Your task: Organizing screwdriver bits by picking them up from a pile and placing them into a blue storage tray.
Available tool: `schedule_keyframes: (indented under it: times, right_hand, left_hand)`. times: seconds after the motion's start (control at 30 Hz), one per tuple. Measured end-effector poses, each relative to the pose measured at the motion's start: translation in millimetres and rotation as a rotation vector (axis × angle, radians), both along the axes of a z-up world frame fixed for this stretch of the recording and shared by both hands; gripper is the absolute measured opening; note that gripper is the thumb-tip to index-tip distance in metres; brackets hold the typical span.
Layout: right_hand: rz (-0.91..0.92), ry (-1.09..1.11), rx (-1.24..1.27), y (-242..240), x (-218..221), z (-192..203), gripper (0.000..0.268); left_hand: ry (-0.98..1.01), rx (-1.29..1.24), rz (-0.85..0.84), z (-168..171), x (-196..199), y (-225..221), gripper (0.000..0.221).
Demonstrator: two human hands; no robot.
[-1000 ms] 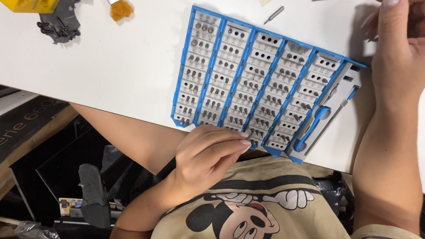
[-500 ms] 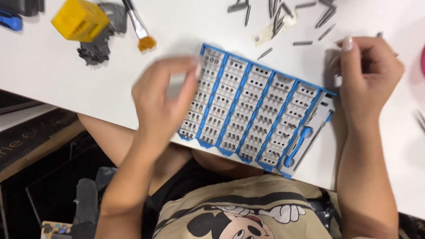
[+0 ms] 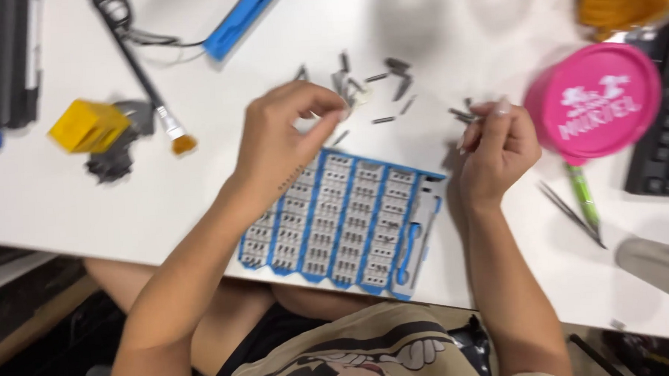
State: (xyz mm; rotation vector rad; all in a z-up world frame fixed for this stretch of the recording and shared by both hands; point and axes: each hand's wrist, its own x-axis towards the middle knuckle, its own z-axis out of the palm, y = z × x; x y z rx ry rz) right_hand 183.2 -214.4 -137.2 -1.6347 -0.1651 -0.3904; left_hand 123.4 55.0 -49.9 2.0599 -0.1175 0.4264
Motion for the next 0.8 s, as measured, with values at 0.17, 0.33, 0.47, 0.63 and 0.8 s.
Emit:
schedule_keyframes:
  times: [0.17,0.33,0.47,0.63,0.8]
  right_hand:
    - [-0.266,-0.062,0.151,-18,11,14,0.051]
    - [-0.316,-0.080,0.161,-14,14,20,0.056]
    - [-0.298,-0.071,0.118,-14,12,18,0.057]
    - [-0.248,-0.058,0.069,-12,10,14,0.058]
    - [-0.195,-0.047,0.034,-16,11,5,0.058]
  left_hand:
    - [0.140,-0.072,-0.209,-16,42,-61,0.012]
    - [0.378,-0.095,-0.261,-44,83,-105,0.011]
    - [0.372,-0.008,-0.201,-68,109,-127,0.010]
    - [0.416,0.073,-0.148,-69,115,-133,0.009]
    - [0.274,0.056,-0.134,-53,113,-94,0.024]
